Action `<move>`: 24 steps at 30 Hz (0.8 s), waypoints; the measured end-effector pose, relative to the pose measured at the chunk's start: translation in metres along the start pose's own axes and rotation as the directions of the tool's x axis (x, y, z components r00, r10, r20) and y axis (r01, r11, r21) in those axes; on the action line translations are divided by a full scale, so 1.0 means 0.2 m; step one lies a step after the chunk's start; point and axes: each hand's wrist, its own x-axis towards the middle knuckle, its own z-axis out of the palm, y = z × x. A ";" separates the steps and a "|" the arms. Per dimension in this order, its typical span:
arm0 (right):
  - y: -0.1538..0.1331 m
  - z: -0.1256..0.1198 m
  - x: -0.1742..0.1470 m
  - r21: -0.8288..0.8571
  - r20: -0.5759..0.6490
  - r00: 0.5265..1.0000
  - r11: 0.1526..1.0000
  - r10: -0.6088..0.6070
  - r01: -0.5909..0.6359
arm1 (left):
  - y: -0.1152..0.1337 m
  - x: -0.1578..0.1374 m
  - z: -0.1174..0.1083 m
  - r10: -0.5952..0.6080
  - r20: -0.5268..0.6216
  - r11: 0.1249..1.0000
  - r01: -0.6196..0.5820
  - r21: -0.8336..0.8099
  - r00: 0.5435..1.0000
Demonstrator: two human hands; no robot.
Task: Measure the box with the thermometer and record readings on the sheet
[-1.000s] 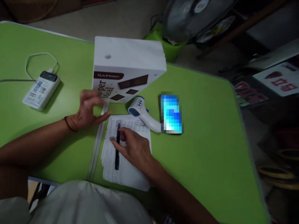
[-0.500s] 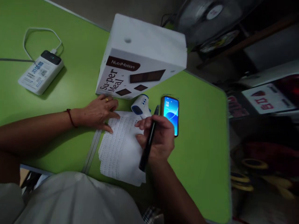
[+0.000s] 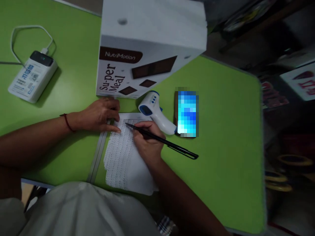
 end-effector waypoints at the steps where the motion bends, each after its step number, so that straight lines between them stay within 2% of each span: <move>1: -0.01 0.00 0.01 -0.012 0.001 1.000 1.000 -0.003 0.003 | 0.00 0.00 0.00 0.001 -0.009 1.000 -0.001 -0.021 1.000; 4: -0.01 0.02 0.03 -0.015 -0.005 1.000 1.000 0.006 -0.006 | -0.01 0.01 0.00 0.015 0.001 1.000 -0.015 -0.023 1.000; 10: -0.01 0.03 0.02 0.016 -0.030 0.998 0.998 -0.057 0.057 | 0.02 0.01 -0.01 0.051 0.026 0.996 -0.053 0.073 0.998; 15: 0.01 0.04 0.01 0.006 -0.043 0.996 0.997 -0.079 0.080 | 0.02 0.00 -0.01 0.055 0.072 0.995 -0.061 0.074 0.996; 19: 0.02 0.06 0.02 -0.021 -0.046 0.993 0.994 -0.106 0.105 | 0.01 0.00 -0.01 0.059 0.052 0.995 -0.063 0.080 0.997; 22: -0.02 0.01 0.02 0.010 -0.008 0.989 0.989 -0.150 0.150 | 0.01 0.00 -0.02 0.068 0.045 0.994 -0.072 0.077 0.997; 24: -0.09 -0.09 0.00 -0.013 0.052 0.979 0.980 -0.198 0.199 | 0.01 0.00 -0.02 0.058 0.052 0.995 -0.062 0.082 0.997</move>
